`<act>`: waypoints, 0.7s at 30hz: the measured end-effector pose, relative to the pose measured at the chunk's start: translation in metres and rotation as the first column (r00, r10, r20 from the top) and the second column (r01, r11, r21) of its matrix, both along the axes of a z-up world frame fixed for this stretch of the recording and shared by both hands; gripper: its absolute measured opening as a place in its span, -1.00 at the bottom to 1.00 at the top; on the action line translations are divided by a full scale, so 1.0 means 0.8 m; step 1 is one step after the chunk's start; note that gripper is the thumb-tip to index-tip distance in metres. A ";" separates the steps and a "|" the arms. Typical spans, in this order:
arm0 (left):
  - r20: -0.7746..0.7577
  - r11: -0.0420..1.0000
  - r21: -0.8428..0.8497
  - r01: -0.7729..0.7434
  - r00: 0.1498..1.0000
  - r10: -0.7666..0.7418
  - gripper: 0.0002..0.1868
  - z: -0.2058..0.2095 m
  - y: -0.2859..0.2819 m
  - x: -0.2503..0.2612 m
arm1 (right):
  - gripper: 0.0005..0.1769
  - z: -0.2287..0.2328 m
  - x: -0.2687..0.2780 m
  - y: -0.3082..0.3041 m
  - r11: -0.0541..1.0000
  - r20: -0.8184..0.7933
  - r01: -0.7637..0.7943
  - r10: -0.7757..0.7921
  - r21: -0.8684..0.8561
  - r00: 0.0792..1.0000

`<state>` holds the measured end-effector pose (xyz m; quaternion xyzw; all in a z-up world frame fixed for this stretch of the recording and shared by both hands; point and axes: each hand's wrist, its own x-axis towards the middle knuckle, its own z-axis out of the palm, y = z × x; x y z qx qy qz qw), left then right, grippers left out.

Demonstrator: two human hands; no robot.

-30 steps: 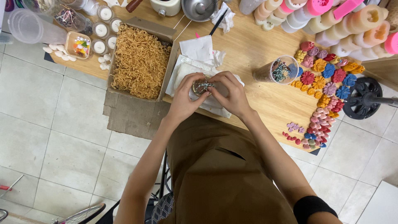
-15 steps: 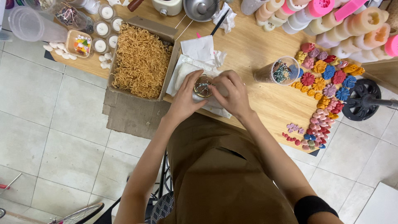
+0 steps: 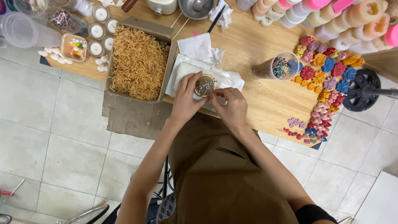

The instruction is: The person places decorative elements onto a candle, adjusts them by hand, and then moves the candle to a tray containing other candles.

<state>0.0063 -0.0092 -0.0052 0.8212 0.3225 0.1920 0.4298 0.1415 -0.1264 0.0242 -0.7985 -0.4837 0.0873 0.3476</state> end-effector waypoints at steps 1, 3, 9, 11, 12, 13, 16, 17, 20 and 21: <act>0.035 1.000 -0.021 -0.014 0.999 0.015 -0.11 -0.003 -0.003 -0.001 | -0.87 0.000 0.000 0.000 1.000 0.007 0.007 -0.007 0.002 1.000; 0.082 0.998 -0.039 -0.041 0.996 0.044 -0.14 -0.012 -0.008 -0.002 | -0.87 0.001 -0.001 0.003 1.000 0.019 0.017 -0.017 0.006 1.000; 0.084 0.997 -0.049 -0.059 0.995 0.063 -0.17 -0.028 -0.010 -0.004 | -0.87 0.009 -0.008 0.005 1.000 0.064 0.009 -0.008 -0.012 0.998; 0.051 0.997 -0.045 -0.065 0.996 0.068 -0.18 -0.030 -0.010 -0.004 | -0.87 0.010 -0.010 0.005 0.999 0.060 0.016 -0.014 -0.036 0.998; 0.070 0.998 -0.026 -0.064 0.995 0.066 -0.18 -0.030 -0.011 -0.005 | -0.86 0.010 -0.010 0.005 0.999 0.058 0.020 -0.017 -0.048 0.998; 0.089 0.998 -0.006 -0.064 0.994 0.065 -0.18 -0.030 -0.011 -0.005 | -0.87 0.009 -0.010 0.007 0.998 0.053 0.028 -0.025 -0.061 0.998; 0.085 0.997 -0.028 -0.071 0.994 0.073 -0.19 -0.031 -0.011 -0.006 | -0.88 0.008 -0.014 0.007 0.994 0.051 0.049 -0.044 -0.093 0.998; 0.077 0.996 -0.047 -0.074 0.994 0.077 -0.20 -0.031 -0.009 -0.005 | -0.90 0.007 -0.014 0.008 0.994 0.061 0.053 -0.047 -0.092 0.997; 0.096 0.998 -0.001 -0.061 0.994 0.061 -0.20 -0.032 -0.010 -0.005 | -0.89 0.005 -0.016 0.011 0.997 0.082 0.046 -0.041 -0.060 0.996; 0.088 0.998 0.005 -0.061 0.994 0.060 -0.20 -0.032 -0.011 -0.005 | -0.88 0.004 -0.017 0.011 0.998 0.087 0.039 -0.035 -0.046 0.996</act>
